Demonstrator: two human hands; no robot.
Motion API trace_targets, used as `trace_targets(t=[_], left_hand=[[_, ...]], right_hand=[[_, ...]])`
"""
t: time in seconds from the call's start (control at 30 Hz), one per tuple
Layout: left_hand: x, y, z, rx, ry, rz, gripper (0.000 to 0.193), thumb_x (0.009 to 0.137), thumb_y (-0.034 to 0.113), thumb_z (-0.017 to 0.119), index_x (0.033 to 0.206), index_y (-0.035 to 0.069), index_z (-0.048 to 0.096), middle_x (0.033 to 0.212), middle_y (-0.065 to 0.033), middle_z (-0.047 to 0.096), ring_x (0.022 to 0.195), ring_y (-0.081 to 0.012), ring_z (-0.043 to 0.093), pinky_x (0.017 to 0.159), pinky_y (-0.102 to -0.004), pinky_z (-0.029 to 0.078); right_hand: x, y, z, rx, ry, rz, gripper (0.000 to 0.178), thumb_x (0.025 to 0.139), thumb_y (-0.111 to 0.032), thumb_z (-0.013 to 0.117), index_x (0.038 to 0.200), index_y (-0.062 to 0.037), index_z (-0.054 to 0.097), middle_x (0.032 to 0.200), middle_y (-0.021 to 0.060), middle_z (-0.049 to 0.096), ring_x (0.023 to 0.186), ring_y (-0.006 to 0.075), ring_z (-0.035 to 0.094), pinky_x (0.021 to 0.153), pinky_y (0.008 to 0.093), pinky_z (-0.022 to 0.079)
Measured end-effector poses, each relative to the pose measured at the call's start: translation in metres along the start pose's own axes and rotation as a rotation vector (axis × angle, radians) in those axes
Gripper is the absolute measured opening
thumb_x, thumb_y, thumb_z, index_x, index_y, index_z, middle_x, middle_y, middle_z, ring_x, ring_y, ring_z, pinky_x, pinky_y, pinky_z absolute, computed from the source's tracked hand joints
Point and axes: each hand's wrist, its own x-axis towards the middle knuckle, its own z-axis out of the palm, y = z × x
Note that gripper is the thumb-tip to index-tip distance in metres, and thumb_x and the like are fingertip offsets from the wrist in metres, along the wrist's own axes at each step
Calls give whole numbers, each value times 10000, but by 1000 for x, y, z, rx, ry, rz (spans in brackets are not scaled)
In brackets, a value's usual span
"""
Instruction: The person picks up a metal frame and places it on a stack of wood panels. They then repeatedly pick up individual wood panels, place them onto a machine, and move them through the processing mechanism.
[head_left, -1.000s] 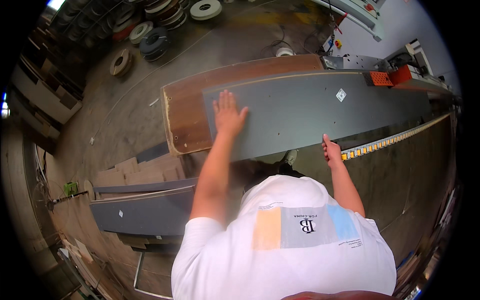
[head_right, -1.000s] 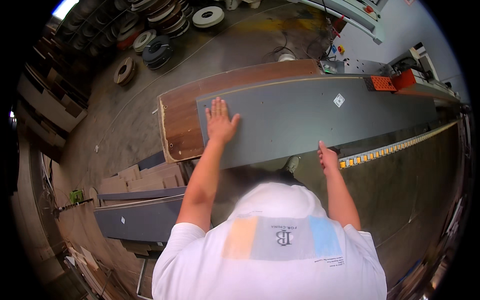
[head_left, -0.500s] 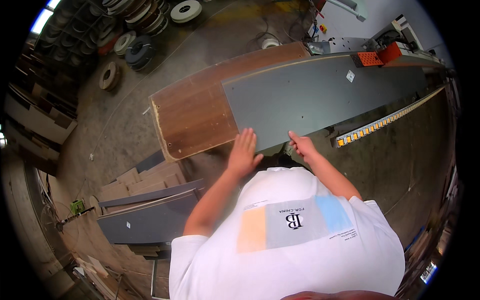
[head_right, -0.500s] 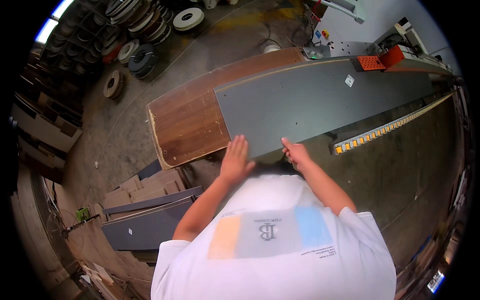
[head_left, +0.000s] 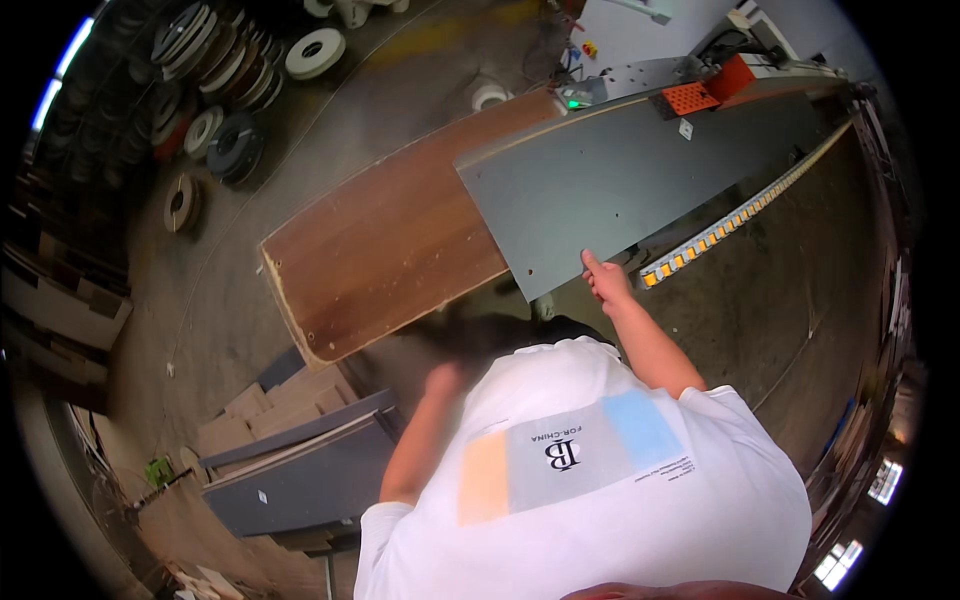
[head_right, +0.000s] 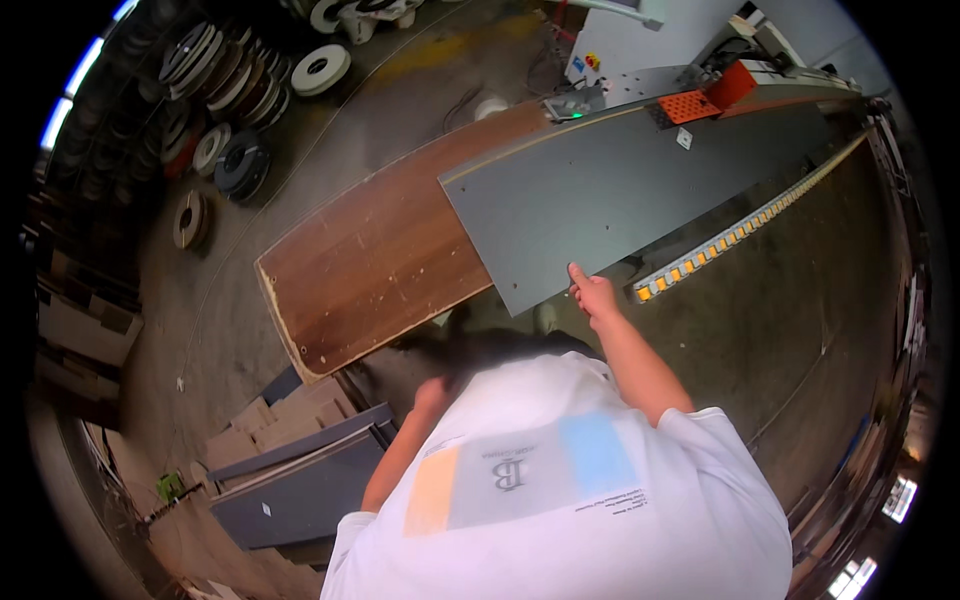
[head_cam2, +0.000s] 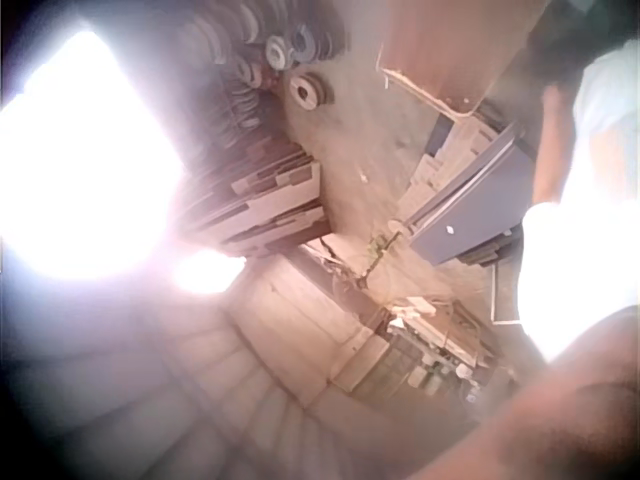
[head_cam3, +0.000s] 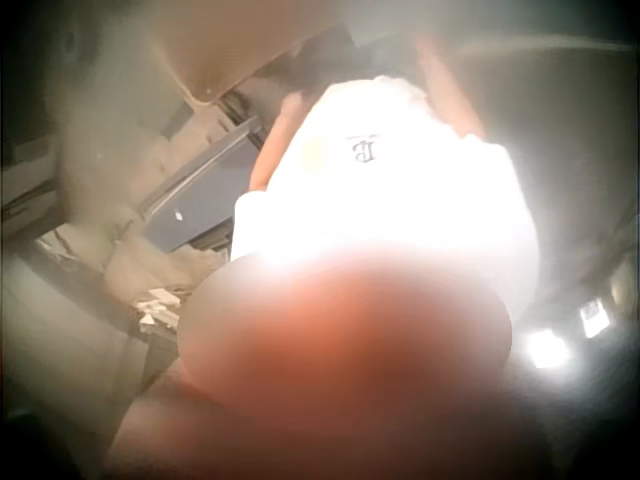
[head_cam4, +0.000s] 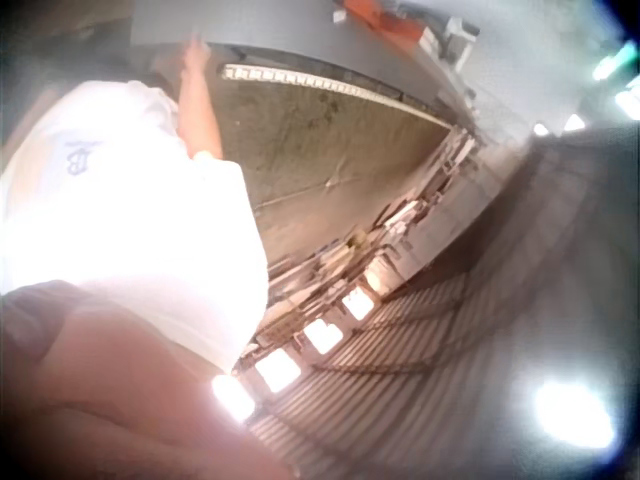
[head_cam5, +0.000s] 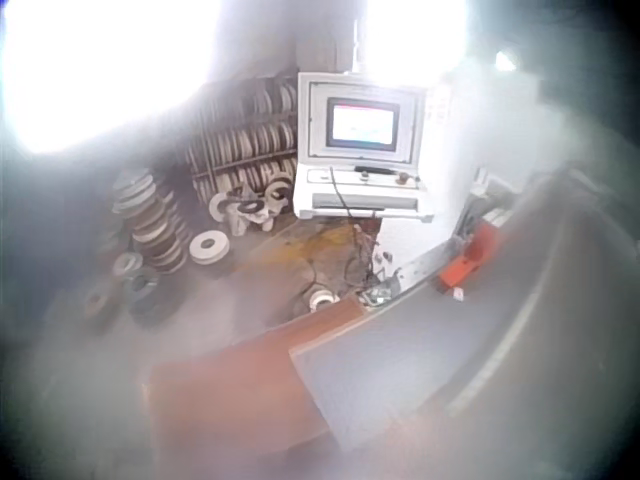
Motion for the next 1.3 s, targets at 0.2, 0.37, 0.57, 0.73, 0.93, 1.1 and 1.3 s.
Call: trace_targets(t=[0.2,0.37,0.57,0.73,0.93,1.1,1.3], left_hand=[[19,-42,29,61,-91,-92,381,928,384,586,1139,97,721,1115,-229,705,1060,-426,658,895,-495,530],[35,-16,37,58,-131,-149,421,933,373,588,1215,76,690,1192,-240,687,1126,-415,646,937,-471,515],[40,-37,73,-274,59,65,425,946,363,590,1259,86,669,1193,-215,702,1118,-404,660,925,-445,525],[42,-33,71,-27,-34,-28,457,1000,430,509,1243,87,688,1201,-214,696,1104,-392,667,937,-462,528],[29,-28,71,127,-146,-108,462,1012,441,507,1241,87,694,1201,-195,705,1125,-364,668,957,-452,522],[21,1,74,76,-101,-183,452,1007,431,519,1241,86,694,1198,-189,708,1120,-357,671,955,-447,523],[29,57,71,0,-36,-219,441,1002,419,533,1241,85,694,1195,-181,712,1115,-347,674,954,-440,523]], right_hand=[[24,-16,-39,65,34,-14,557,880,-577,750,719,-69,587,588,-36,492,428,63,401,402,229,288],[59,-11,-80,95,139,-51,557,860,-583,763,717,-82,565,576,-40,454,421,75,383,398,252,268],[69,-30,-97,-77,195,-78,574,869,-593,738,713,-59,598,586,-10,505,438,96,420,416,266,304],[61,-16,-95,-133,5,-104,561,903,-554,710,707,-33,639,606,25,574,478,120,496,463,285,380],[87,-17,-124,-15,-10,-142,521,936,-484,702,702,-23,638,614,37,591,482,124,508,483,292,411],[103,-37,-152,64,-6,-152,516,932,-473,708,685,-27,627,611,44,594,487,126,521,485,292,406],[140,-45,-200,89,58,-160,535,919,-507,712,674,-41,618,600,27,589,474,120,518,442,287,375]])
